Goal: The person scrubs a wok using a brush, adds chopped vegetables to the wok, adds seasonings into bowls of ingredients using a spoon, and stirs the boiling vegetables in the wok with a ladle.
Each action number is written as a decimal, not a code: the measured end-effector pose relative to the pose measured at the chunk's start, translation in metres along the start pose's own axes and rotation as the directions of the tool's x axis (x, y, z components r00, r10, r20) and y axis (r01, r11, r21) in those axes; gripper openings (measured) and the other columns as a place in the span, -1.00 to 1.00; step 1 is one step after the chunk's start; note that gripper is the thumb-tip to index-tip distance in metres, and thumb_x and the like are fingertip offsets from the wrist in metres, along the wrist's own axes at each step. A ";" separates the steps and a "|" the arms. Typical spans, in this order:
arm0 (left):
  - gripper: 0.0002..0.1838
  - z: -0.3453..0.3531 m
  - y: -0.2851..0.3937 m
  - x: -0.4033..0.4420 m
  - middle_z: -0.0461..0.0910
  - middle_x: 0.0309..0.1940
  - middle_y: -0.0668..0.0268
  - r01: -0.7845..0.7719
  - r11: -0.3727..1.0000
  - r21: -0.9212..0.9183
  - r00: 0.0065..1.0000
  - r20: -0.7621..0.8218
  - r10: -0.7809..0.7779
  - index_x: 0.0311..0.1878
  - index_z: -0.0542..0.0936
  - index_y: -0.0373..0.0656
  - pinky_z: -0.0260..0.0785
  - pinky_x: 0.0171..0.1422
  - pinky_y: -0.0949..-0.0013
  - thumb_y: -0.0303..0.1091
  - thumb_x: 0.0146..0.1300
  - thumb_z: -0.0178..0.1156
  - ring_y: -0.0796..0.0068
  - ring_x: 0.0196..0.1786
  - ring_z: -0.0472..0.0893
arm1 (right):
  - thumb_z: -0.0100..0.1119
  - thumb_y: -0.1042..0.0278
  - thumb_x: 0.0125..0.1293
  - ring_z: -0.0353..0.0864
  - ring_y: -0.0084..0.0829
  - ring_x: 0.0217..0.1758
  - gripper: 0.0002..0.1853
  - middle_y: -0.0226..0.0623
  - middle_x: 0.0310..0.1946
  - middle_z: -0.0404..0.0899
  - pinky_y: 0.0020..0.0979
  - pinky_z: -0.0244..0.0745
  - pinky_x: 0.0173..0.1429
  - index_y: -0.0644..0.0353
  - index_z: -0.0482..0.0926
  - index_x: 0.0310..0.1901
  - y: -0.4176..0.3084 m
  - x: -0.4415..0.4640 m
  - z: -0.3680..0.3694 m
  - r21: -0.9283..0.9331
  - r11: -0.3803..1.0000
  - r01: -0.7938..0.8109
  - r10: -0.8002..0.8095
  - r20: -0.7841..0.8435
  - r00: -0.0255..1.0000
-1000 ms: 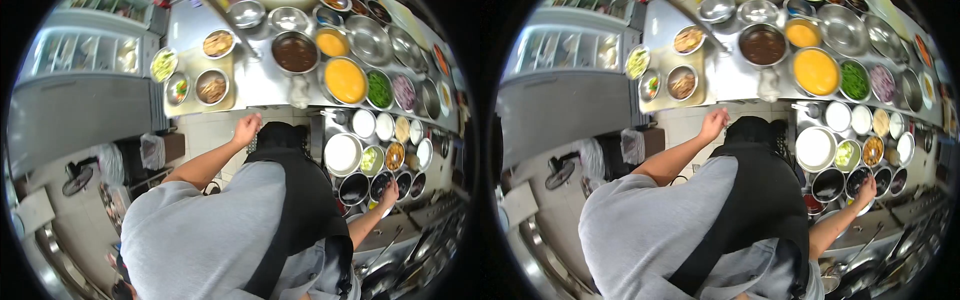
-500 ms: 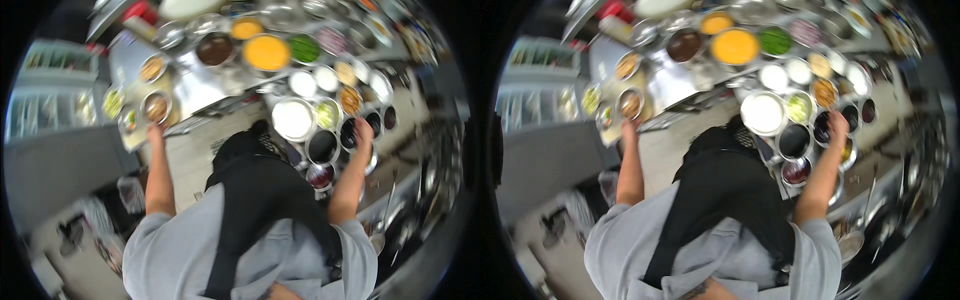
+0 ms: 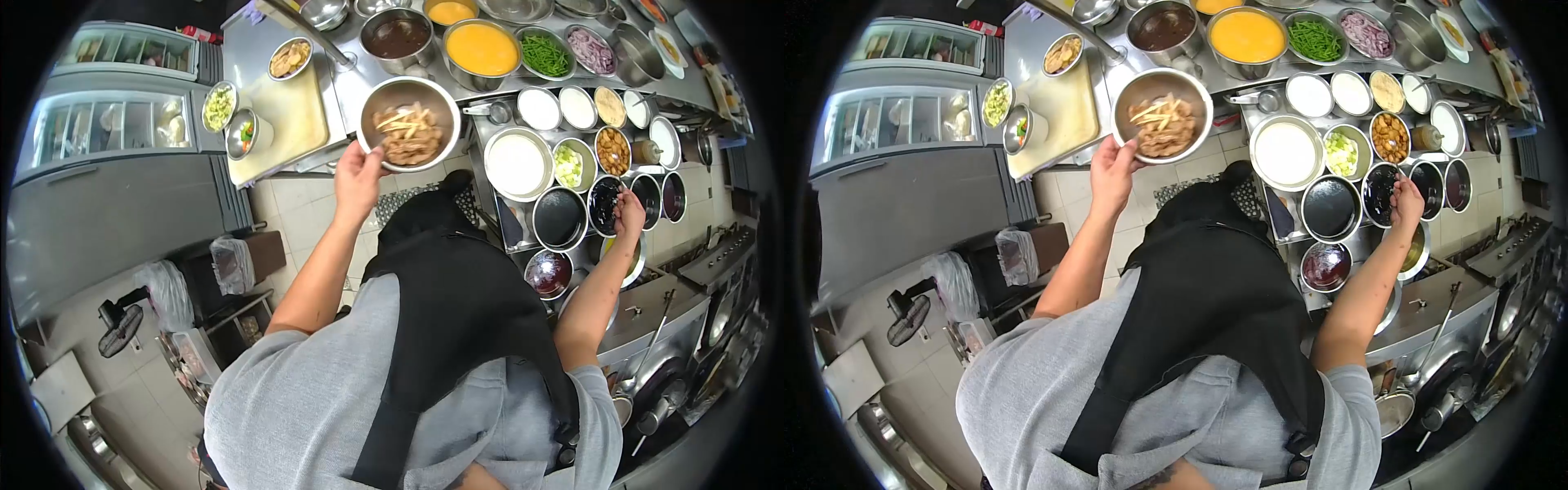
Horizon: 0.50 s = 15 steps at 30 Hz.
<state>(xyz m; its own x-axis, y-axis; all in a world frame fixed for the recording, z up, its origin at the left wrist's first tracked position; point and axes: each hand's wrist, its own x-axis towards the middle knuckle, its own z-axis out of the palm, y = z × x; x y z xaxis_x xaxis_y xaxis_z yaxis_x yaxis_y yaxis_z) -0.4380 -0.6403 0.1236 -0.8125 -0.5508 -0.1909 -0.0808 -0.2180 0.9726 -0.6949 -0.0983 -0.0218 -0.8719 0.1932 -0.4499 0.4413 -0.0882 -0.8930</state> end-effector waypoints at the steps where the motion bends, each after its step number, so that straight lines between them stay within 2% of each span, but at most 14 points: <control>1: -0.83 0.010 0.003 -0.002 0.66 -0.13 0.26 -0.012 0.999 0.037 0.999 0.035 0.011 0.00 0.52 -0.29 0.62 -0.07 0.34 -0.42 0.45 0.07 0.50 -0.15 0.67 | 0.10 0.43 0.44 0.30 -0.72 -0.64 -0.80 -0.43 -0.47 0.56 -0.62 0.13 -0.63 0.38 0.62 -0.06 -0.001 -0.002 0.000 -0.022 1.000 0.007 -0.008 -0.013 1.000; 3: -0.88 0.031 0.005 -0.004 0.63 -0.20 0.33 -0.025 0.997 0.075 0.994 0.107 0.017 -0.08 0.52 -0.25 0.56 -0.09 0.43 -0.41 0.46 0.07 0.59 -0.20 0.63 | 0.11 0.42 0.44 0.29 -0.72 -0.65 -0.80 -0.44 -0.50 0.55 -0.62 0.14 -0.63 0.35 0.63 -0.07 -0.001 -0.004 -0.002 -0.054 0.998 0.036 -0.036 -0.005 0.999; 8: -0.87 0.073 0.020 -0.008 0.60 -0.25 0.39 -0.051 0.997 0.057 0.976 0.212 0.038 -0.09 0.52 -0.23 0.46 -0.17 0.52 -0.37 0.45 0.12 0.68 -0.28 0.55 | 0.11 0.41 0.44 0.30 -0.71 -0.65 -0.80 -0.45 -0.53 0.53 -0.62 0.15 -0.63 0.35 0.63 -0.08 -0.008 -0.010 0.005 -0.081 0.996 0.048 -0.050 -0.023 0.998; 10: -0.81 0.085 0.026 -0.008 0.48 -0.49 0.48 -0.067 0.996 0.052 0.978 0.202 0.055 -0.34 0.43 -0.20 0.38 -0.28 0.57 -0.40 0.43 0.13 0.75 -0.43 0.44 | 0.10 0.41 0.44 0.26 -0.71 -0.66 -0.78 -0.46 -0.51 0.52 -0.62 0.14 -0.63 0.38 0.61 -0.04 -0.009 -0.013 0.011 -0.120 0.992 0.035 -0.040 -0.044 0.998; 12: -0.81 0.091 0.028 -0.006 0.48 -0.50 0.48 -0.076 0.994 0.080 0.975 0.216 0.057 -0.35 0.43 -0.20 0.38 -0.29 0.57 -0.40 0.43 0.14 0.76 -0.44 0.43 | 0.13 0.36 0.41 0.32 -0.72 -0.63 -0.80 -0.46 -0.51 0.55 -0.59 0.18 -0.63 0.27 0.67 -0.10 -0.010 -0.019 0.017 -0.234 0.972 0.036 -0.055 -0.074 0.996; 13: -0.80 0.093 0.029 -0.005 0.47 -0.51 0.49 -0.085 0.990 0.112 0.974 0.221 0.059 -0.36 0.43 -0.20 0.37 -0.30 0.57 -0.40 0.42 0.15 0.76 -0.45 0.41 | 0.16 0.30 0.38 0.42 -0.63 -0.59 -0.78 -0.39 -0.48 0.60 -0.52 0.30 -0.56 0.24 0.69 -0.10 -0.012 -0.022 0.019 -0.469 0.880 0.072 -0.140 -0.112 0.984; 14: -0.80 0.095 0.028 -0.003 0.47 -0.51 0.49 -0.084 0.991 0.107 0.972 0.228 0.057 -0.36 0.43 -0.20 0.37 -0.30 0.57 -0.40 0.42 0.15 0.76 -0.45 0.41 | 0.19 0.23 0.35 0.53 -0.55 -0.55 -0.75 -0.32 -0.46 0.66 -0.46 0.43 -0.49 0.20 0.71 -0.11 -0.013 -0.023 0.019 -0.677 0.731 0.084 -0.228 -0.126 0.966; 15: -0.79 0.096 0.026 -0.001 0.47 -0.52 0.49 -0.091 0.989 0.113 0.970 0.235 0.063 -0.38 0.44 -0.20 0.36 -0.31 0.56 -0.39 0.40 0.16 0.76 -0.46 0.40 | 0.21 0.08 0.28 0.72 -0.24 -0.31 -0.67 -0.17 -0.32 0.74 -0.27 0.59 -0.16 0.12 0.72 -0.09 -0.008 -0.020 0.015 -0.896 0.412 0.164 -0.459 -0.048 0.887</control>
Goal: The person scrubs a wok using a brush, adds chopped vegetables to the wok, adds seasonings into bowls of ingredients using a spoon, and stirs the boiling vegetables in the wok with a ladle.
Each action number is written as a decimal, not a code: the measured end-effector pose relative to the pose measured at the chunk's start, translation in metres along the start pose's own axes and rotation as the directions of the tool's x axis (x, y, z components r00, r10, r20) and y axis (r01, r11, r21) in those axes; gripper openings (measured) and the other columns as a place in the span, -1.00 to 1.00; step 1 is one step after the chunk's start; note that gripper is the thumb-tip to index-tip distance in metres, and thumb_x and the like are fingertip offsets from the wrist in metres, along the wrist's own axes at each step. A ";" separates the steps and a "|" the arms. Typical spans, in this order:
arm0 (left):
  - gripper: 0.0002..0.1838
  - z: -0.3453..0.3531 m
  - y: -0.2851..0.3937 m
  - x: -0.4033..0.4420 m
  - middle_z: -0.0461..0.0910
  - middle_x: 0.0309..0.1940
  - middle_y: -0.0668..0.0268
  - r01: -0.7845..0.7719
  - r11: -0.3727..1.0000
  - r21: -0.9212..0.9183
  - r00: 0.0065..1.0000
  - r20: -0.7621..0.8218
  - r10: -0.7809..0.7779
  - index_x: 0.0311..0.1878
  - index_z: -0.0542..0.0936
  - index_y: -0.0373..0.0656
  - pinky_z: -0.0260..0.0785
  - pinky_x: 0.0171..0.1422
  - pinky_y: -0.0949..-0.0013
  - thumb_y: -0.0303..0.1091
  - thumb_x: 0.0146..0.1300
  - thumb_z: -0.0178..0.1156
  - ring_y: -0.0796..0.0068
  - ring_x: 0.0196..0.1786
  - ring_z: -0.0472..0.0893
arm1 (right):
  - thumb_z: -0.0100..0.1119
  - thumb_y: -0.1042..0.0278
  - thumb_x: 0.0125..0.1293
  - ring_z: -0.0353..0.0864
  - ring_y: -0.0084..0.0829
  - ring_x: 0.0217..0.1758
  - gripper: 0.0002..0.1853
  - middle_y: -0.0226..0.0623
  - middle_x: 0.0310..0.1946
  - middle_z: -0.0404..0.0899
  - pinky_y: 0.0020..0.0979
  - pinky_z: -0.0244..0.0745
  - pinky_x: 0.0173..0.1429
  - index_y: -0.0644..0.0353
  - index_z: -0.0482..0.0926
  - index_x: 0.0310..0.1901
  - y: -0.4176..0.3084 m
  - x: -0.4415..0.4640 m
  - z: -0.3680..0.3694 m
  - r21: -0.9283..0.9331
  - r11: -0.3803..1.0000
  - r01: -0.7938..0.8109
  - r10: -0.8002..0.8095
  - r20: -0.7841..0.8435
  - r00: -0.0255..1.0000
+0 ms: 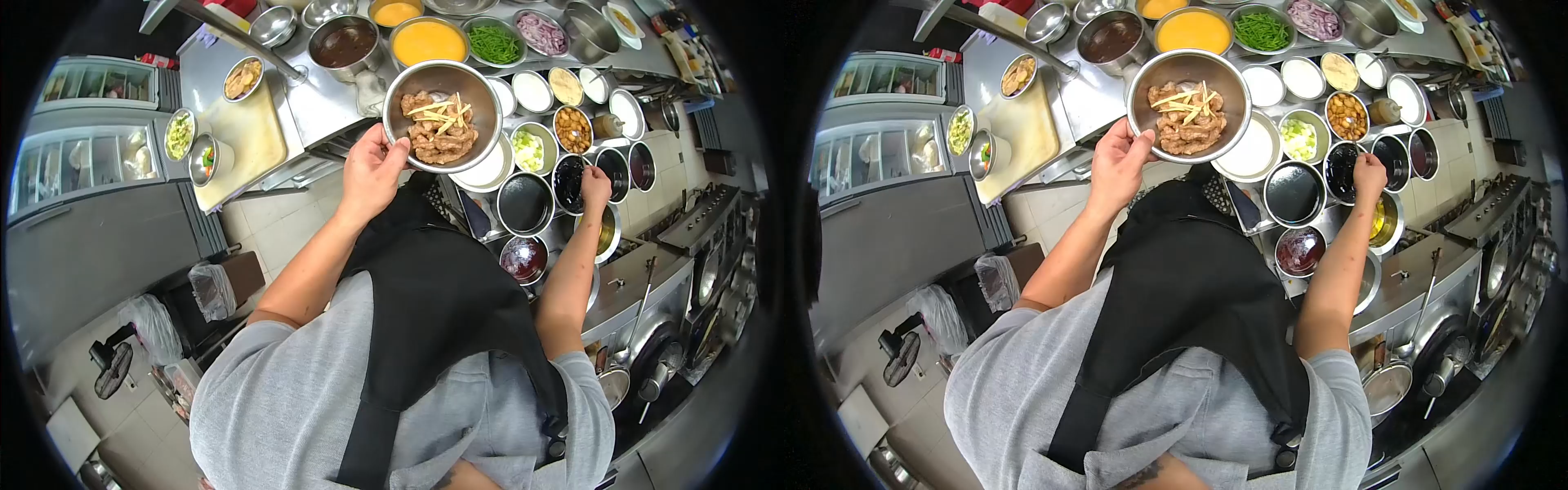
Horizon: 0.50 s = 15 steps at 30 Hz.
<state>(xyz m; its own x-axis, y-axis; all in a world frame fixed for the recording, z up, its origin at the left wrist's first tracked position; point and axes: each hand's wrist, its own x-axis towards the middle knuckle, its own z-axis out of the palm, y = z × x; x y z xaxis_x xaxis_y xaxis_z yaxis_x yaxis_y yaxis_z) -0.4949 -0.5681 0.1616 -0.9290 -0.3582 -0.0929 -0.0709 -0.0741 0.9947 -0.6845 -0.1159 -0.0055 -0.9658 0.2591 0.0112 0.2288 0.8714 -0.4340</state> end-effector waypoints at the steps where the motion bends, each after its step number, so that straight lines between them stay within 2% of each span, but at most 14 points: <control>1: -0.78 0.000 -0.002 0.002 0.46 -0.53 0.50 -0.006 1.000 0.009 1.000 0.006 0.006 -0.39 0.44 -0.20 0.36 -0.32 0.55 -0.38 0.39 0.17 0.76 -0.46 0.39 | 0.21 0.08 0.28 0.72 -0.24 -0.31 -0.67 -0.17 -0.32 0.74 -0.27 0.59 -0.16 0.12 0.72 -0.09 -0.004 -0.003 -0.004 -0.003 1.000 -0.003 0.003 -0.005 1.000; 3: -0.79 -0.002 -0.005 0.006 0.46 -0.54 0.50 -0.011 1.000 0.024 1.000 0.019 0.011 -0.39 0.45 -0.21 0.35 -0.33 0.54 -0.37 0.38 0.17 0.76 -0.47 0.38 | 0.20 0.01 0.26 0.70 -0.01 -0.06 -0.62 -0.10 -0.19 0.73 -0.17 0.54 0.11 0.07 0.71 -0.03 -0.030 -0.018 -0.018 -0.168 0.985 -0.047 0.053 0.036 0.998; 4: -0.79 -0.001 -0.004 0.007 0.47 -0.55 0.50 -0.015 0.999 0.043 1.000 0.027 0.014 -0.39 0.47 -0.21 0.35 -0.33 0.54 -0.36 0.38 0.17 0.76 -0.48 0.38 | 0.20 -0.02 0.26 0.67 0.01 0.02 -0.58 -0.04 -0.13 0.71 -0.14 0.54 0.13 0.10 0.70 -0.01 -0.040 -0.023 -0.025 -0.176 0.983 -0.043 0.054 0.059 0.997; 5: -0.79 -0.001 -0.003 0.007 0.47 -0.55 0.50 -0.018 0.999 0.039 0.999 0.028 0.017 -0.39 0.47 -0.21 0.35 -0.33 0.54 -0.36 0.38 0.17 0.76 -0.48 0.38 | 0.20 -0.02 0.26 0.67 0.01 0.02 -0.58 -0.04 -0.13 0.71 -0.14 0.54 0.13 0.10 0.70 -0.01 -0.042 -0.026 -0.026 -0.177 0.983 -0.042 0.052 0.055 0.997; 7: -0.80 0.001 0.002 0.006 0.46 -0.57 0.52 -0.019 0.999 0.040 1.000 0.019 0.018 -0.36 0.50 -0.23 0.31 -0.36 0.53 -0.35 0.37 0.18 0.76 -0.49 0.38 | 0.20 -0.04 0.26 0.66 0.02 0.03 -0.54 0.04 -0.12 0.69 -0.12 0.53 0.14 0.13 0.68 0.03 -0.048 -0.032 -0.029 -0.292 0.956 -0.003 -0.001 -0.012 1.000; 8: -0.80 0.002 0.002 0.006 0.46 -0.57 0.52 -0.020 0.999 0.035 1.000 0.015 0.020 -0.36 0.50 -0.23 0.31 -0.36 0.53 -0.35 0.37 0.18 0.76 -0.49 0.38 | 0.23 -0.02 0.25 0.60 0.06 0.07 -0.55 0.00 -0.05 0.66 -0.05 0.49 0.17 0.04 0.66 0.08 -0.052 -0.036 -0.032 -0.357 0.934 -0.010 -0.003 -0.037 0.999; 9: -0.81 0.002 0.001 0.005 0.46 -0.58 0.51 -0.026 0.999 0.022 1.000 0.015 0.026 -0.35 0.51 -0.23 0.31 -0.37 0.52 -0.35 0.36 0.18 0.75 -0.49 0.38 | 0.23 -0.02 0.25 0.60 0.06 0.07 -0.55 0.00 -0.05 0.66 -0.05 0.49 0.17 0.04 0.66 0.08 -0.055 -0.038 -0.037 -0.359 0.933 -0.005 -0.009 -0.038 0.999; 11: -0.82 0.000 0.001 0.003 0.46 -0.58 0.51 -0.030 1.000 0.006 1.000 0.007 0.030 -0.34 0.52 -0.24 0.30 -0.38 0.51 -0.35 0.35 0.18 0.74 -0.49 0.39 | 0.23 0.02 0.26 0.61 0.02 0.03 -0.60 -0.01 -0.07 0.67 -0.05 0.48 0.14 0.06 0.68 0.04 -0.060 -0.039 -0.046 -0.338 0.940 0.044 -0.115 -0.192 0.975; 12: -0.82 -0.001 0.001 0.001 0.46 -0.58 0.50 -0.038 0.997 0.073 0.999 0.013 0.037 -0.35 0.52 -0.24 0.31 -0.38 0.51 -0.35 0.34 0.19 0.73 -0.49 0.40 | 0.25 0.11 0.27 0.65 -0.05 -0.07 -0.68 -0.05 -0.11 0.68 -0.11 0.52 0.02 0.11 0.70 -0.05 -0.058 -0.035 -0.049 -0.179 0.969 0.173 -0.212 -0.234 0.949; 13: -0.82 -0.003 0.001 -0.001 0.46 -0.58 0.49 -0.043 0.989 0.141 0.999 0.020 0.041 -0.35 0.52 -0.24 0.32 -0.37 0.50 -0.34 0.33 0.19 0.72 -0.49 0.40 | 0.28 0.25 0.27 0.67 -0.15 -0.20 -0.78 -0.12 -0.20 0.67 -0.23 0.54 -0.10 0.17 0.71 -0.14 -0.104 -0.055 -0.080 0.026 0.971 0.237 -0.226 -0.217 0.950; 15: -0.82 -0.007 -0.001 -0.005 0.46 -0.58 0.48 -0.042 0.985 0.166 0.999 0.040 0.036 -0.35 0.51 -0.24 0.33 -0.37 0.49 -0.34 0.33 0.19 0.71 -0.50 0.41 | 0.28 0.42 0.26 0.64 -0.25 -0.33 -0.87 -0.21 -0.26 0.65 -0.34 0.52 -0.19 0.19 0.70 -0.18 -0.173 -0.086 -0.122 0.281 0.865 0.416 -0.379 -0.179 0.908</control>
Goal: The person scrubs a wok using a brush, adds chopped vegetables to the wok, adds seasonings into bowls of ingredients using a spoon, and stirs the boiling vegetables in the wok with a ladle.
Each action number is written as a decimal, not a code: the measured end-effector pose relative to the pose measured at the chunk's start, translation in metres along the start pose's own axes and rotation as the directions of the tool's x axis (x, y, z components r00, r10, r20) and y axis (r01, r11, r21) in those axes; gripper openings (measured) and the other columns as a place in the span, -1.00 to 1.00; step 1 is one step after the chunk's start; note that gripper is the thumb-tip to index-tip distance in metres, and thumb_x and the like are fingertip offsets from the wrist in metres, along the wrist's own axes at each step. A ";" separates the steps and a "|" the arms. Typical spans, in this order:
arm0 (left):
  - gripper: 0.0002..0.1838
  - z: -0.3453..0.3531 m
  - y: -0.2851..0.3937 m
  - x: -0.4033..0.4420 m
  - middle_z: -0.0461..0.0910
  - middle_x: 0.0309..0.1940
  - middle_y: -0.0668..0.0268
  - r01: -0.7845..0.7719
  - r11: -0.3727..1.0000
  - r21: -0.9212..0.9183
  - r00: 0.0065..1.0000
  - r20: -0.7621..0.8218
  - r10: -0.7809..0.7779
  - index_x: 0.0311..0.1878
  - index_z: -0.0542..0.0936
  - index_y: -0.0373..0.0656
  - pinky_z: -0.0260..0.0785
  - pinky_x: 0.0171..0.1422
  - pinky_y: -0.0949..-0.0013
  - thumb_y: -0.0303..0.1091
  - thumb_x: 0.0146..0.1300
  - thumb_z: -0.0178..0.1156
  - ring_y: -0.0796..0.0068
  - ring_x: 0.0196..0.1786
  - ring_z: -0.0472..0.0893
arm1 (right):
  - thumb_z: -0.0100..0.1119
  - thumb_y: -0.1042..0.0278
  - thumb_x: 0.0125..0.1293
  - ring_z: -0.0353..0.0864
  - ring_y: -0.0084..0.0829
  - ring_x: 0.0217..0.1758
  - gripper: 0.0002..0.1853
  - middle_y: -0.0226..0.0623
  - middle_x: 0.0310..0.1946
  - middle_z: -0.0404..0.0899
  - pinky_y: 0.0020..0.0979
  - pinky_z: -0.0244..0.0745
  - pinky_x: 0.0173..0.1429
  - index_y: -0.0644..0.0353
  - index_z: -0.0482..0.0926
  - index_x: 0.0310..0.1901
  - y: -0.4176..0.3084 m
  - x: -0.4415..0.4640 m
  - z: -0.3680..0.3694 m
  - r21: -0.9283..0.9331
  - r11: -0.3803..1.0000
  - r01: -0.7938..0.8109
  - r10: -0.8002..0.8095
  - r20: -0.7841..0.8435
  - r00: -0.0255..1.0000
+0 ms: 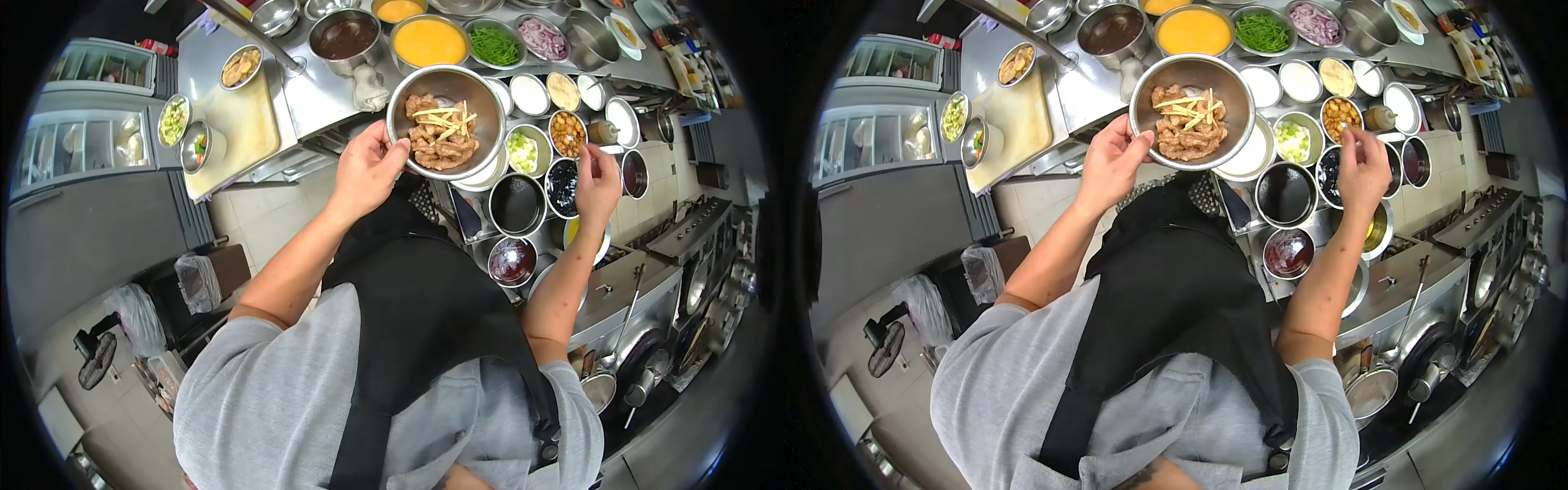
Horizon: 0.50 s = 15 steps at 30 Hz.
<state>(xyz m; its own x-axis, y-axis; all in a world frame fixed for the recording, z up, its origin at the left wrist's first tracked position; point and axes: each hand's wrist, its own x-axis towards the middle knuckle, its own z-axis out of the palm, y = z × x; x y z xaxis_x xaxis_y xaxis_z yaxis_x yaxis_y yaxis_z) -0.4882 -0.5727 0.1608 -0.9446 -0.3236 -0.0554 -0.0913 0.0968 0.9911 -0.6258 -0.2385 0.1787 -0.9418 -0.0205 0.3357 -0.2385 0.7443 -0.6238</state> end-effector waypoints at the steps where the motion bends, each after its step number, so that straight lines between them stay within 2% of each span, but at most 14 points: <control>1: -0.82 -0.001 -0.001 -0.004 0.45 -0.58 0.47 -0.002 1.000 0.025 1.000 0.030 0.001 -0.35 0.51 -0.25 0.34 -0.36 0.49 -0.34 0.32 0.19 0.69 -0.50 0.42 | 0.28 0.47 0.24 0.63 -0.28 -0.33 -0.87 -0.24 -0.26 0.64 -0.36 0.52 -0.17 0.18 0.71 -0.18 -0.034 0.002 -0.006 0.175 0.977 0.120 -0.138 0.097 0.986; 2: -0.82 -0.001 0.002 -0.009 0.45 -0.58 0.47 0.005 1.000 0.028 1.000 0.024 -0.006 -0.35 0.51 -0.25 0.34 -0.36 0.49 -0.34 0.32 0.19 0.69 -0.50 0.42 | 0.28 0.52 0.22 0.62 -0.32 -0.32 -0.85 -0.28 -0.26 0.64 -0.37 0.52 -0.16 0.16 0.71 -0.17 -0.062 0.003 -0.009 0.355 0.910 0.215 -0.287 0.163 0.944; 4: -0.82 0.000 0.008 -0.017 0.44 -0.58 0.46 0.036 0.999 0.010 0.999 0.039 -0.037 -0.35 0.51 -0.26 0.33 -0.37 0.48 -0.35 0.32 0.18 0.69 -0.50 0.41 | 0.29 0.55 0.17 0.62 -0.32 -0.29 -0.81 -0.32 -0.27 0.63 -0.36 0.53 -0.14 0.13 0.71 -0.17 -0.103 0.002 -0.007 0.368 0.848 0.380 -0.497 0.309 0.811; 6: -0.82 -0.002 0.006 -0.027 0.44 -0.57 0.46 0.045 0.999 0.003 0.998 0.046 -0.045 -0.34 0.51 -0.27 0.33 -0.37 0.47 -0.35 0.32 0.18 0.69 -0.50 0.42 | 0.31 0.52 0.13 0.61 -0.28 -0.24 -0.81 -0.32 -0.30 0.59 -0.32 0.53 -0.15 0.13 0.70 -0.19 -0.131 0.000 0.006 0.386 0.741 0.549 -0.671 0.397 0.627; 7: -0.82 -0.003 0.008 -0.033 0.44 -0.57 0.46 0.068 0.998 -0.009 0.996 0.058 -0.068 -0.33 0.52 -0.27 0.34 -0.36 0.47 -0.35 0.32 0.18 0.69 -0.50 0.42 | 0.28 0.46 0.14 0.60 -0.22 -0.22 -0.92 -0.30 -0.35 0.53 -0.24 0.52 -0.17 0.15 0.66 -0.30 -0.141 -0.003 0.014 0.368 0.712 0.598 -0.700 0.436 0.566; 8: -0.83 -0.005 0.010 -0.035 0.44 -0.57 0.46 0.092 0.996 -0.023 0.993 0.071 -0.090 -0.32 0.53 -0.27 0.34 -0.36 0.48 -0.35 0.31 0.17 0.69 -0.49 0.42 | 0.28 0.46 0.14 0.60 -0.22 -0.22 -0.92 -0.30 -0.35 0.53 -0.24 0.52 -0.17 0.15 0.66 -0.30 -0.148 -0.003 0.022 0.369 0.709 0.601 -0.703 0.440 0.559; 10: -0.84 -0.009 0.003 -0.040 0.45 -0.57 0.47 0.079 0.996 -0.031 0.995 0.069 -0.077 -0.31 0.54 -0.27 0.34 -0.35 0.47 -0.36 0.31 0.17 0.69 -0.49 0.43 | 0.29 0.48 0.12 0.59 -0.22 -0.25 -0.88 -0.28 -0.33 0.54 -0.24 0.50 -0.20 0.17 0.67 -0.26 -0.161 -0.004 0.036 0.300 0.615 0.729 -0.731 0.563 0.385; 11: -0.85 -0.013 0.000 -0.042 0.45 -0.56 0.47 0.072 0.997 -0.035 0.995 0.076 -0.069 -0.30 0.55 -0.26 0.35 -0.35 0.47 -0.36 0.30 0.17 0.70 -0.49 0.44 | 0.25 0.42 0.13 0.58 -0.17 -0.24 -0.90 -0.26 -0.36 0.51 -0.19 0.49 -0.22 0.18 0.65 -0.31 -0.170 -0.006 0.040 0.280 0.613 0.739 -0.719 0.586 0.374; 15: -0.86 -0.036 0.004 -0.045 0.48 -0.56 0.46 0.107 0.994 -0.025 0.990 0.093 -0.105 -0.29 0.55 -0.26 0.34 -0.36 0.47 -0.37 0.30 0.16 0.68 -0.49 0.45 | 0.24 0.41 0.14 0.59 -0.16 -0.23 -0.91 -0.26 -0.35 0.51 -0.19 0.51 -0.21 0.18 0.65 -0.32 -0.191 -0.011 0.059 0.240 0.570 0.786 -0.688 0.663 0.296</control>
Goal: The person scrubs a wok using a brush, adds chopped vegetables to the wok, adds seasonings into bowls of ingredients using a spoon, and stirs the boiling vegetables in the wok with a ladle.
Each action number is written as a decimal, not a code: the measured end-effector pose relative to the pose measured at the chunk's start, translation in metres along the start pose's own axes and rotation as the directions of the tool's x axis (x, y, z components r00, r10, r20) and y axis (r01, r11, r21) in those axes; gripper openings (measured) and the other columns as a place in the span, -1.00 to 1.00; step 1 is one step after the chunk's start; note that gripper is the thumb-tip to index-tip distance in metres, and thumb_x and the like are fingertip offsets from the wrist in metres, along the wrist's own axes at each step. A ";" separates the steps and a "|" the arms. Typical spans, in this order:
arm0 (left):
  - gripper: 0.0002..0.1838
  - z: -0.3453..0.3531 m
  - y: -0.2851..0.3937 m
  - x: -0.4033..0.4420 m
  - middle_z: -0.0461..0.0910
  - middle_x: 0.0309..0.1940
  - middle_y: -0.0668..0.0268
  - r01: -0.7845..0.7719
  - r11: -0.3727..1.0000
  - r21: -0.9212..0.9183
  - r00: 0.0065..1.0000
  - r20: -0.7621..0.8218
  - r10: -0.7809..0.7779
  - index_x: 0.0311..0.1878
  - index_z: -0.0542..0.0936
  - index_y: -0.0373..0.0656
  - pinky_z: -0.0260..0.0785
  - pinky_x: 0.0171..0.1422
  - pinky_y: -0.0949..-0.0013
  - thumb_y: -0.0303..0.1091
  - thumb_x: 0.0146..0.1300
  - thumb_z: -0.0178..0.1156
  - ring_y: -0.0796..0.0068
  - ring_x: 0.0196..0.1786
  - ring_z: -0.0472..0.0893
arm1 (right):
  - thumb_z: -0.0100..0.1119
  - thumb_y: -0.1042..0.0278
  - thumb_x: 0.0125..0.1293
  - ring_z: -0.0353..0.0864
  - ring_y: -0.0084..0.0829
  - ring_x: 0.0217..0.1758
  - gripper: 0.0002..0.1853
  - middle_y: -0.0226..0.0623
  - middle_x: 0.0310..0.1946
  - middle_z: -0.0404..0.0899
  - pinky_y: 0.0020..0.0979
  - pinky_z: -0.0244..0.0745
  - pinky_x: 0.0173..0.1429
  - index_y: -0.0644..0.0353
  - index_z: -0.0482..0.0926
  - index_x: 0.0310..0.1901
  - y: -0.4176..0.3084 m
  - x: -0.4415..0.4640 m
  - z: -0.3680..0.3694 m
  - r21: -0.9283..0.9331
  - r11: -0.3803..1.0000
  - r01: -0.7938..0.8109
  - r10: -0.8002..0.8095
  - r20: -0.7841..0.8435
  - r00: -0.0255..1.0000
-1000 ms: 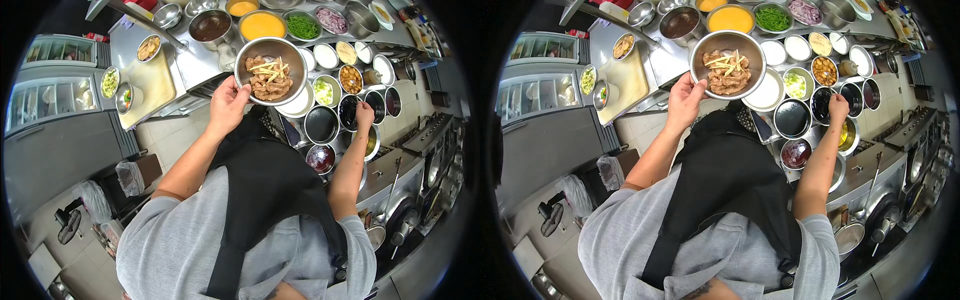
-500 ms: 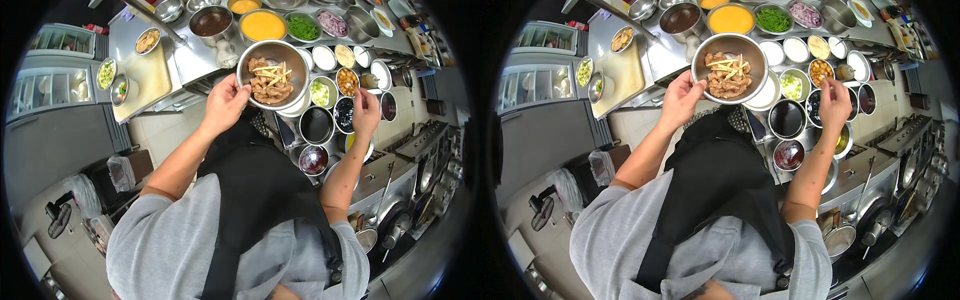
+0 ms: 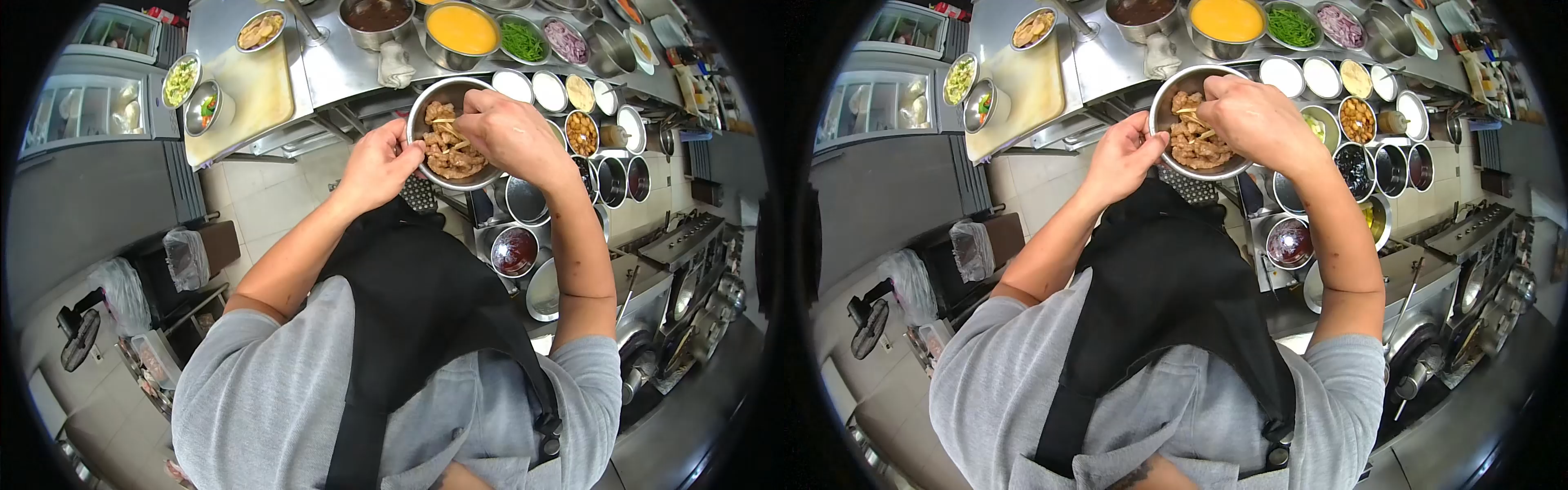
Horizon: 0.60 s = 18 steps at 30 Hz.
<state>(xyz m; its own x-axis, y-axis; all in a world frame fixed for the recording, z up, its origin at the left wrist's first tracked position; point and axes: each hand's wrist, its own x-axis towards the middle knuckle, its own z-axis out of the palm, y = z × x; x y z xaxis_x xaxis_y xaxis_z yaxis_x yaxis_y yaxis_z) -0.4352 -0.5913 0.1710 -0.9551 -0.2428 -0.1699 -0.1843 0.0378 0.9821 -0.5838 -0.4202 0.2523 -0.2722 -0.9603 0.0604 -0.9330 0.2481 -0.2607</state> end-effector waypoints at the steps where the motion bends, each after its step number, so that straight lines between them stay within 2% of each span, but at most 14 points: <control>1: -0.86 -0.007 0.001 -0.001 0.50 -0.56 0.45 0.001 1.000 0.009 1.000 0.002 -0.001 -0.28 0.56 -0.27 0.33 -0.36 0.47 -0.37 0.29 0.15 0.67 -0.49 0.45 | 0.25 0.41 0.14 0.60 -0.16 -0.22 -0.91 -0.25 -0.35 0.51 -0.19 0.51 -0.21 0.18 0.64 -0.32 -0.002 0.006 0.002 0.003 1.000 0.010 -0.010 0.014 1.000; 6: -0.84 -0.049 -0.004 -0.003 0.52 -0.56 0.41 -0.026 0.997 -0.073 0.999 -0.023 0.025 -0.26 0.56 -0.29 0.33 -0.38 0.45 -0.36 0.28 0.15 0.65 -0.50 0.48 | 0.28 0.44 0.12 0.59 -0.14 -0.25 -0.91 -0.24 -0.35 0.52 -0.19 0.51 -0.20 0.21 0.64 -0.33 -0.023 0.047 0.002 0.067 0.997 0.047 -0.047 -0.002 0.999; 8: -0.82 -0.073 -0.004 -0.004 0.51 -0.57 0.39 -0.052 0.998 0.048 0.998 -0.021 0.053 -0.25 0.57 -0.28 0.36 -0.37 0.43 -0.34 0.27 0.15 0.63 -0.50 0.50 | 0.30 0.50 0.10 0.60 -0.26 -0.30 -0.90 -0.28 -0.36 0.53 -0.30 0.47 -0.26 0.22 0.65 -0.30 -0.028 0.062 0.004 0.206 0.977 0.051 -0.037 -0.071 0.997; 9: -0.82 -0.085 -0.008 -0.004 0.51 -0.57 0.39 -0.056 0.998 0.040 0.998 -0.031 0.057 -0.25 0.57 -0.28 0.36 -0.37 0.43 -0.34 0.27 0.15 0.63 -0.50 0.50 | 0.30 0.50 0.10 0.60 -0.26 -0.30 -0.90 -0.28 -0.36 0.53 -0.30 0.47 -0.26 0.22 0.65 -0.30 -0.030 0.070 0.005 0.199 0.978 0.059 -0.047 -0.065 0.997; 11: -0.81 -0.107 -0.021 -0.004 0.50 -0.58 0.37 -0.040 0.998 0.038 0.997 -0.060 0.043 -0.24 0.57 -0.27 0.36 -0.37 0.41 -0.32 0.26 0.16 0.62 -0.51 0.49 | 0.31 0.57 0.10 0.58 -0.46 -0.36 -0.85 -0.34 -0.38 0.54 -0.46 0.40 -0.31 0.23 0.66 -0.26 -0.039 0.082 0.008 0.452 0.890 -0.058 0.115 -0.100 0.988; 12: -0.82 -0.118 -0.025 -0.004 0.51 -0.57 0.41 -0.036 0.999 0.038 0.996 -0.081 0.039 -0.26 0.57 -0.27 0.32 -0.38 0.46 -0.33 0.29 0.17 0.66 -0.50 0.45 | 0.30 0.59 0.18 0.54 -0.63 -0.35 -0.87 -0.42 -0.36 0.55 -0.57 0.34 -0.32 0.26 0.66 -0.22 -0.046 0.088 0.005 0.467 0.873 -0.139 0.194 -0.070 0.979; 13: -0.82 -0.129 -0.023 -0.006 0.51 -0.57 0.41 -0.040 0.999 0.037 0.996 -0.082 0.043 -0.26 0.57 -0.27 0.32 -0.38 0.46 -0.33 0.29 0.17 0.66 -0.50 0.45 | 0.30 0.59 0.18 0.54 -0.63 -0.35 -0.87 -0.42 -0.36 0.55 -0.57 0.34 -0.32 0.26 0.66 -0.22 -0.047 0.094 0.010 0.463 0.876 -0.138 0.192 -0.072 0.979; 15: -0.82 -0.148 -0.019 -0.009 0.49 -0.57 0.47 -0.114 0.977 -0.183 0.986 -0.138 0.089 -0.29 0.55 -0.26 0.29 -0.40 0.51 -0.33 0.35 0.16 0.71 -0.49 0.43 | 0.30 0.51 0.21 0.49 -0.66 -0.43 -0.90 -0.44 -0.37 0.59 -0.55 0.39 -0.33 0.30 0.68 -0.25 -0.046 0.098 0.030 0.760 0.632 -0.150 0.417 -0.171 0.893; 16: -0.85 -0.167 -0.042 -0.006 0.47 -0.54 0.52 -0.125 0.992 -0.021 0.982 -0.147 0.121 -0.29 0.53 -0.26 0.30 -0.39 0.57 -0.38 0.38 0.14 0.74 -0.46 0.44 | 0.32 0.47 0.26 0.40 -0.75 -0.47 -0.89 -0.53 -0.39 0.57 -0.62 0.30 -0.38 0.32 0.69 -0.23 -0.048 0.104 0.042 0.862 0.505 -0.050 0.472 -0.228 0.852; 17: -0.87 -0.180 -0.044 -0.008 0.45 -0.51 0.50 -0.099 0.994 -0.053 0.983 -0.159 0.090 -0.25 0.51 -0.27 0.39 -0.34 0.55 -0.41 0.40 0.12 0.73 -0.45 0.46 | 0.32 0.47 0.26 0.40 -0.75 -0.47 -0.89 -0.53 -0.39 0.57 -0.62 0.30 -0.38 0.32 0.69 -0.23 -0.051 0.107 0.045 0.857 0.512 -0.057 0.477 -0.229 0.848; 18: -0.88 -0.191 -0.045 -0.010 0.48 -0.48 0.47 -0.120 0.984 -0.129 0.979 -0.181 0.096 -0.23 0.51 -0.27 0.43 -0.31 0.53 -0.41 0.41 0.12 0.72 -0.43 0.48 | 0.33 0.46 0.26 0.36 -0.76 -0.50 -0.88 -0.54 -0.44 0.55 -0.64 0.26 -0.41 0.31 0.69 -0.22 -0.054 0.109 0.046 0.949 0.293 -0.112 0.580 -0.083 0.811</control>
<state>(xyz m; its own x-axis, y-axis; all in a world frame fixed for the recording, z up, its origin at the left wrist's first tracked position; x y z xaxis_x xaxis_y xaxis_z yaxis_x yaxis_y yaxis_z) -0.3732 -0.7761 0.1444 -0.9105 -0.4095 -0.0574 -0.0363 -0.0591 0.9976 -0.5525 -0.5439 0.2288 -0.7810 -0.6241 -0.0218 -0.0197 0.0595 -0.9980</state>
